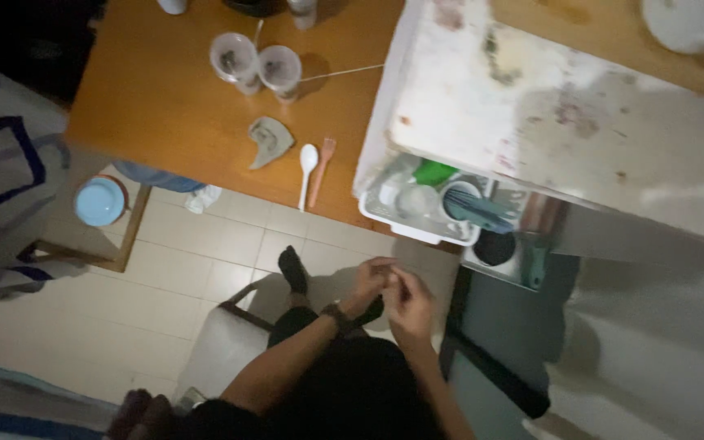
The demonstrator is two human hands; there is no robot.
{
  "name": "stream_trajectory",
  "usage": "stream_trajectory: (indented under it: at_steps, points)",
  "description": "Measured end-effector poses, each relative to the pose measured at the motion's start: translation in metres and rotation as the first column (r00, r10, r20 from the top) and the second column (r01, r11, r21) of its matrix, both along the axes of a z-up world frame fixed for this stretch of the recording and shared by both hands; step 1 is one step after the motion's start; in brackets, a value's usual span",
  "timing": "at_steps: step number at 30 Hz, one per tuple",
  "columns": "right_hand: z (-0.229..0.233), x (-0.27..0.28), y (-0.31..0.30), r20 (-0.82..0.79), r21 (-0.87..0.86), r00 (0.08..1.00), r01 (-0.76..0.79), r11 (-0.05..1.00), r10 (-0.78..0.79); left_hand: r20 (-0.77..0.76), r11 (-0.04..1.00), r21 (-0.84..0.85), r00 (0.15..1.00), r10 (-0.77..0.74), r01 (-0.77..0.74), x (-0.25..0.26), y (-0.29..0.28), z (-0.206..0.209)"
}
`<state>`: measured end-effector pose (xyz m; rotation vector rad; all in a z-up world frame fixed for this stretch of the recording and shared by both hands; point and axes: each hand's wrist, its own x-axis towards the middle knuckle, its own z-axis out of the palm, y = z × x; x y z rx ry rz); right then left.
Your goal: Wiping plastic spoons, forks, and cups with a cloth and organizing them.
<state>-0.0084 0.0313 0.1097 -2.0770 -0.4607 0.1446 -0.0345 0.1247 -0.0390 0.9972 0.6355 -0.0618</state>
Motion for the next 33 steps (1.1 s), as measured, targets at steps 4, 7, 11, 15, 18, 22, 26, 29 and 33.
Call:
stream_trajectory:
  at_steps: [4, 7, 11, 15, 18, 22, 26, 29, 33]
  points:
    - [-0.051, 0.01, 0.11, 0.0, -0.141, 0.997, -0.07, 0.988, 0.071, -0.085, 0.922, 0.385, 0.996, -0.008, 0.04, -0.048, 0.1, -0.025]
    - [-0.121, 0.035, 0.175, -0.143, -0.276, 0.986, -0.119, 0.954, 0.082, -0.225, 0.958, 0.265, 0.959, 0.17, -0.108, -0.064, 0.159, -0.03]
    - [-0.145, 0.066, 0.238, -0.106, -0.261, 0.994, -0.037, 0.965, 0.009, -0.212, 0.93, 0.267, 0.925, 0.314, -0.254, -0.068, 0.217, -0.007]
    - [-0.21, 0.086, 0.26, -0.168, -0.467, 0.968, 0.087, 0.88, -0.185, -0.166, 0.914, 0.279, 0.922, 0.35, -0.296, -0.067, 0.254, 0.02]
    - [-0.152, 0.093, 0.282, -0.148, -0.405, 0.955, 0.178, 0.897, -0.257, -0.191, 0.921, 0.276, 0.924, 0.333, -0.275, -0.066, 0.268, 0.019]
    - [-0.237, 0.098, 0.272, -0.14, -0.454, 0.934, 0.233, 0.86, -0.328, -0.198, 0.929, 0.266, 0.928, 0.316, -0.259, -0.062, 0.281, 0.023]
    - [-0.204, 0.083, 0.268, -0.035, -0.208, 0.959, 0.267, 0.941, -0.28, -0.147, 0.92, 0.293, 0.939, 0.312, -0.26, -0.053, 0.292, 0.024]
    - [-0.177, 0.054, 0.281, -0.035, -0.133, 0.97, 0.234, 0.963, -0.241, -0.105, 0.915, 0.283, 0.939, 0.328, -0.288, -0.039, 0.299, 0.012]
    - [-0.087, 0.008, 0.307, -0.183, -0.111, 0.968, -0.192, 0.975, 0.17, -0.055, 0.91, 0.313, 0.952, 0.301, -0.27, -0.021, 0.31, 0.0]
